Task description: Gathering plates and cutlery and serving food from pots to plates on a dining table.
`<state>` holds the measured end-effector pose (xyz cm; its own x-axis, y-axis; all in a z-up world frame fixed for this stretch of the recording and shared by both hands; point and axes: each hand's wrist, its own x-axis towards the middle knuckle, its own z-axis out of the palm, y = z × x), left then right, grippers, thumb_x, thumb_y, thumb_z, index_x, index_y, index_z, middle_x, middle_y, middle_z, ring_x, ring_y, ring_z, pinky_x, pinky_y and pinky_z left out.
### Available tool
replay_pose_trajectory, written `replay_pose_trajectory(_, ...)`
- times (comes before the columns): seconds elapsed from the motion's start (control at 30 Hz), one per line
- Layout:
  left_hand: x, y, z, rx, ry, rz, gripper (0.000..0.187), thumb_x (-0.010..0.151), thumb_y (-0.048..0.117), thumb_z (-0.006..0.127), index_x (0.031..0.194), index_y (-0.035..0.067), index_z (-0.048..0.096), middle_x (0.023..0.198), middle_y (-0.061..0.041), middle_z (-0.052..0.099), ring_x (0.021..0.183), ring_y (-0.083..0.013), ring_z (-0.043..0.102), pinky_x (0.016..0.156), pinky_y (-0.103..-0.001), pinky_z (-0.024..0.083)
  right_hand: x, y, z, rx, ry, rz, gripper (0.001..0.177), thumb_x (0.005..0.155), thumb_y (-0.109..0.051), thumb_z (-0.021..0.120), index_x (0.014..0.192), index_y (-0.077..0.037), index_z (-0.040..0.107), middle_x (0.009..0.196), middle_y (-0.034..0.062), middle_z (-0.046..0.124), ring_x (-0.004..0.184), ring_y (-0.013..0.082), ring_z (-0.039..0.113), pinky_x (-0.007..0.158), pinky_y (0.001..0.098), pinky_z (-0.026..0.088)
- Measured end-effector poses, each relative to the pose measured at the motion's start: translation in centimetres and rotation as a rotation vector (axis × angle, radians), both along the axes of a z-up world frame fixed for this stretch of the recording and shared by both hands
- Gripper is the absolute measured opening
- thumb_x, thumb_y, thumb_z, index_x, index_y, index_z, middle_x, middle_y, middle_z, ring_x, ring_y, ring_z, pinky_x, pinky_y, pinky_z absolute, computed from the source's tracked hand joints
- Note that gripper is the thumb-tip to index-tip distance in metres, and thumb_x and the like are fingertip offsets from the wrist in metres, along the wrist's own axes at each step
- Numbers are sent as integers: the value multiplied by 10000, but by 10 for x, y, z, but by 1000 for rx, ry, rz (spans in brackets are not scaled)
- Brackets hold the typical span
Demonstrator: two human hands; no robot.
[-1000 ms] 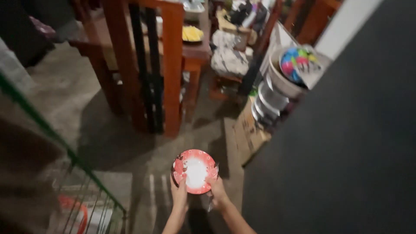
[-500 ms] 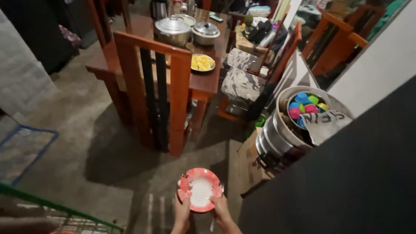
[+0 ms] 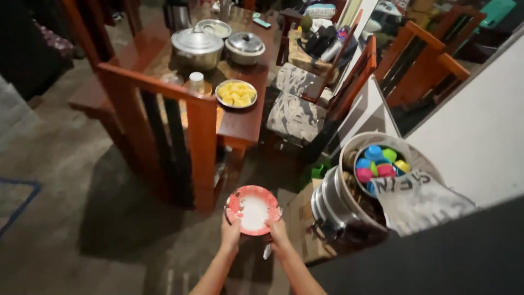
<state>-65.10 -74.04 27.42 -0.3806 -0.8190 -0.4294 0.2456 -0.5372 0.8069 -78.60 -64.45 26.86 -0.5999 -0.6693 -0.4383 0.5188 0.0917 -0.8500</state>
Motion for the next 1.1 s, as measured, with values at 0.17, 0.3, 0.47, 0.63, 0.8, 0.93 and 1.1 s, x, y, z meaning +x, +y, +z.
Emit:
replay_pose_trajectory(0.17, -93, -62, 19, -210, 87, -42, 583, 958, 262, 552, 1502, 91, 432, 1389, -95, 609, 1245, -209, 584, 1048, -358, 465, -107, -58, 5, 10, -13, -66, 110, 823, -56, 610, 919, -110, 608, 585, 10, 533, 360, 130, 416, 324, 296, 262)
replay_pose_trajectory(0.3, -169, -120, 14, -155, 152, -111, 685, 1018, 558, 383, 1531, 107, 436, 1503, -29, 543, 1336, -154, 529, 1099, -322, 409, -196, -116, -2, 93, -26, -63, 96, 823, -66, 613, 908, -111, 617, 591, 19, 554, 356, 134, 400, 329, 294, 252)
replay_pose_trajectory(0.47, -260, -191, -9, 38, 168, -75, 685, 1036, 604, 272, 1502, 147, 481, 1406, -66, 616, 1196, -233, 640, 986, -414, 535, -315, -192, -32, 50, 42, 18, 55, 846, -60, 624, 879, -68, 581, 588, 36, 516, 364, 152, 420, 332, 308, 286)
replay_pose_trajectory(0.63, -341, -285, -64, 152, 98, 82, 565, 1079, 527, 311, 1476, 176, 509, 1300, -124, 676, 1021, -283, 644, 845, -422, 567, -383, -268, 5, 75, -40, 69, 93, 835, -42, 618, 871, -85, 545, 591, 35, 492, 366, 152, 394, 340, 303, 283)
replay_pose_trajectory(0.8, -382, -378, -77, 92, 73, 244, 492, 1020, 195, 508, 1500, 156, 407, 1222, -122, 643, 953, -252, 700, 781, -386, 626, -438, -345, 2, 108, -36, 66, 76, 851, -27, 599, 877, -75, 545, 595, 42, 491, 372, 138, 376, 348, 287, 277)
replay_pose_trajectory(0.93, -405, -433, -95, 111, -18, 319, 538, 1022, 200, 530, 1527, 119, 363, 1184, -158, 645, 947, -267, 703, 786, -431, 626, -470, -404, -9, 93, -46, 94, 106, 841, -35, 583, 898, -111, 535, 588, 46, 483, 360, 149, 365, 340, 300, 257)
replay_pose_trajectory(1.1, -425, -486, -93, 223, -33, 389, 573, 1019, 253, 569, 1523, 118, 333, 1161, -202, 651, 923, -301, 706, 742, -441, 622, -505, -488, 16, 130, 107, 153, 113, 848, -48, 604, 941, -103, 570, 615, 23, 510, 371, 138, 384, 338, 302, 285)
